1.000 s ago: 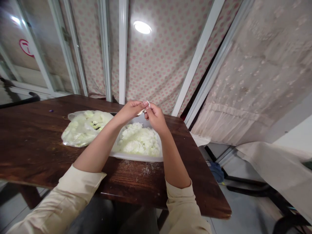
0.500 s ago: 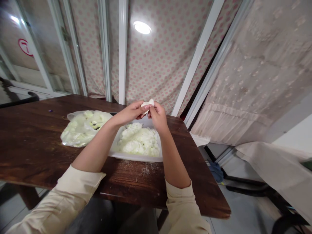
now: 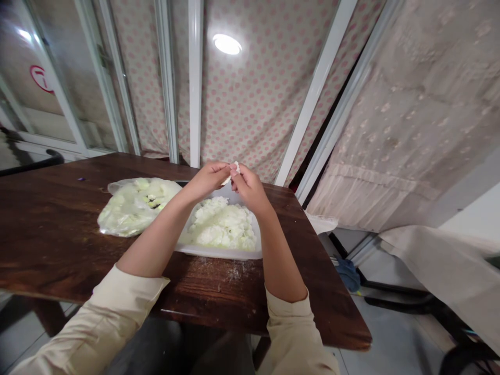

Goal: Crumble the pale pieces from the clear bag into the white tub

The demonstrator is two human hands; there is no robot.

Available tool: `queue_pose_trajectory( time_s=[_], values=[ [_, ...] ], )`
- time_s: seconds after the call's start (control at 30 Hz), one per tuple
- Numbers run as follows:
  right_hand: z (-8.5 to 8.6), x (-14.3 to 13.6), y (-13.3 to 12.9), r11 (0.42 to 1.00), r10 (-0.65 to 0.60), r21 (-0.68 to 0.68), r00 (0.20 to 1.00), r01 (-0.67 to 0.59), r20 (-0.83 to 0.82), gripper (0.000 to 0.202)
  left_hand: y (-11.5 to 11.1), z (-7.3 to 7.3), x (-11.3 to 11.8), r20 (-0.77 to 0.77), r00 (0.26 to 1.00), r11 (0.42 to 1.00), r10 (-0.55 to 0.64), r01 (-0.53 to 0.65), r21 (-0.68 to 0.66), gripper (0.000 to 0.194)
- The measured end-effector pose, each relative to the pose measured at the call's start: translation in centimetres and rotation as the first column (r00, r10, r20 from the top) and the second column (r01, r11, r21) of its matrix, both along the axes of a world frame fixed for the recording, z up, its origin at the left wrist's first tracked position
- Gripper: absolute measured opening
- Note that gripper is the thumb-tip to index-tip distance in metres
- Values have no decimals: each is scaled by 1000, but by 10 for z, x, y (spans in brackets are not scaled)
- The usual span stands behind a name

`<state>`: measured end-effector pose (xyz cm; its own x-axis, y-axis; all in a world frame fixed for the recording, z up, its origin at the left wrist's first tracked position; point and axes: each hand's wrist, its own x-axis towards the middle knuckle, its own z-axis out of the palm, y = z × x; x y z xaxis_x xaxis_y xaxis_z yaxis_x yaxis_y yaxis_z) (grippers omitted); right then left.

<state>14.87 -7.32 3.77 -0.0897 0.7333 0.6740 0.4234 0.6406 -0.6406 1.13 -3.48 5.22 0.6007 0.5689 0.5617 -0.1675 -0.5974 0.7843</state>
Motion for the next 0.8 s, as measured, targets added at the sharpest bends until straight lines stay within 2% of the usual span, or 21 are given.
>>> queue_pose_trajectory(
  time_s=[0.13, 0.2, 0.33, 0.43, 0.5, 0.6, 0.67, 0.8],
  values=[
    [-1, -6, 4, 997, 75, -8, 996, -76, -54, 34, -2, 1, 0, -6, 1000, 1000, -22, 22, -10, 54],
    [-2, -4, 7, 999, 50, -8, 990, -51, -132, 34, -1, 0, 0, -4, 999, 998, -44, 43, -51, 56],
    [-3, 4, 12, 981, -178, 32, 955, 191, -239, 29, 2, -3, 1, 13, 998, 985, -61, 62, -158, 41],
    [-3, 9, 9, 941, -307, 110, 943, 321, -127, 26, 5, -4, 1, 26, 998, 984, -56, 60, -169, 33],
    [-3, 10, 5, 944, -297, 147, 955, 295, -7, 27, 6, -4, 0, 51, 998, 987, -38, 45, -152, 33],
    [-2, 4, 0, 977, -180, 129, 979, 168, 94, 31, 6, -3, 0, 60, 998, 994, -7, 14, -111, 35],
    [-2, -2, -1, 991, -105, 97, 989, 95, 101, 35, 5, -2, 0, 34, 999, 998, 19, -17, -54, 39],
    [-4, -9, 2, 999, -36, 41, 999, 34, 38, 35, 3, -1, -1, 19, 997, 996, 70, -71, 50, 46]
  ],
)
